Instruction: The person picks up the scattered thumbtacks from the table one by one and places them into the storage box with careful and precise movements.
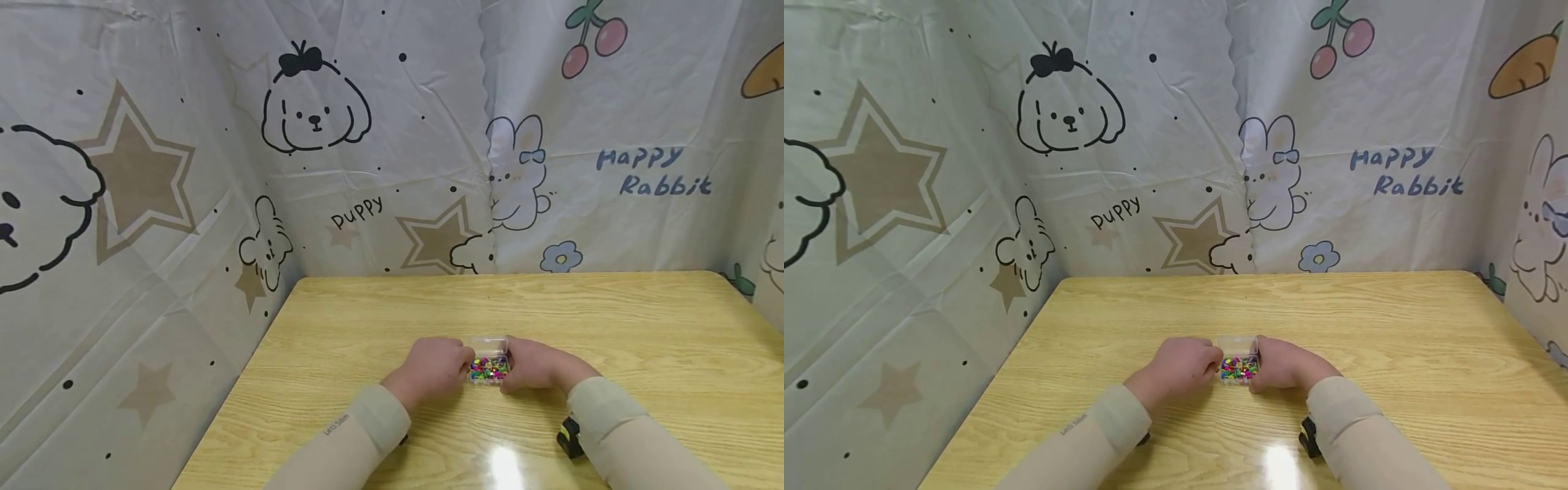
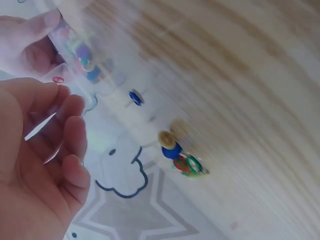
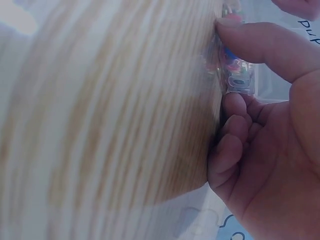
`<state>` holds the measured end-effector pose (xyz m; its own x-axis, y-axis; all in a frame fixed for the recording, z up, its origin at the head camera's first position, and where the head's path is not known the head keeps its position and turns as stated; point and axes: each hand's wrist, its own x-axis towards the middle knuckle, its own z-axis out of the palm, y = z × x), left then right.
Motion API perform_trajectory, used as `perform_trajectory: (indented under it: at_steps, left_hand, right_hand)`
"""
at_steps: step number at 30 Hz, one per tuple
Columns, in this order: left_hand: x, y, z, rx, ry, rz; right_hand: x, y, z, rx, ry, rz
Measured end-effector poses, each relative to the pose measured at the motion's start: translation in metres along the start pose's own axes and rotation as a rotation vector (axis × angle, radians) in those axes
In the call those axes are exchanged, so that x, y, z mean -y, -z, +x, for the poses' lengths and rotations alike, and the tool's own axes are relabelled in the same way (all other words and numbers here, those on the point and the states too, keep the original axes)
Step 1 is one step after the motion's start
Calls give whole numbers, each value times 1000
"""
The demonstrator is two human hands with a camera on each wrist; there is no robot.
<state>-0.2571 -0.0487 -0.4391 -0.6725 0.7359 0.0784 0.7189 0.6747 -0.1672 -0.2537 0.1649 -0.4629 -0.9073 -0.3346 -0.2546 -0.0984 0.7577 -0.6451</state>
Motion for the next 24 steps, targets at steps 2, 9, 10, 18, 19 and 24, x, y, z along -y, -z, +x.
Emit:
perform_trajectory:
  at_steps: [2, 9, 10, 18, 19, 24]
  left_hand:
    - [-3, 2, 1, -40, -25, 11]
    - [-12, 0, 8, -26, -38, 42]
    - [-13, -1, 8, -19, -37, 43]
    - [-17, -6, 10, 6, -57, 94]
    - [-17, -7, 10, 7, -59, 99]
    - [-18, -9, 14, 48, -52, 122]
  right_hand:
    - [0, 0, 0, 0, -4, -3]
    - [1, 2, -2, -7, -7, -11]
    - [2, 2, -3, -7, -6, -12]
    - [2, 1, -5, -15, 16, -36]
    - [1, 1, -5, -16, 18, -40]
    - [0, 1, -4, -21, 15, -45]
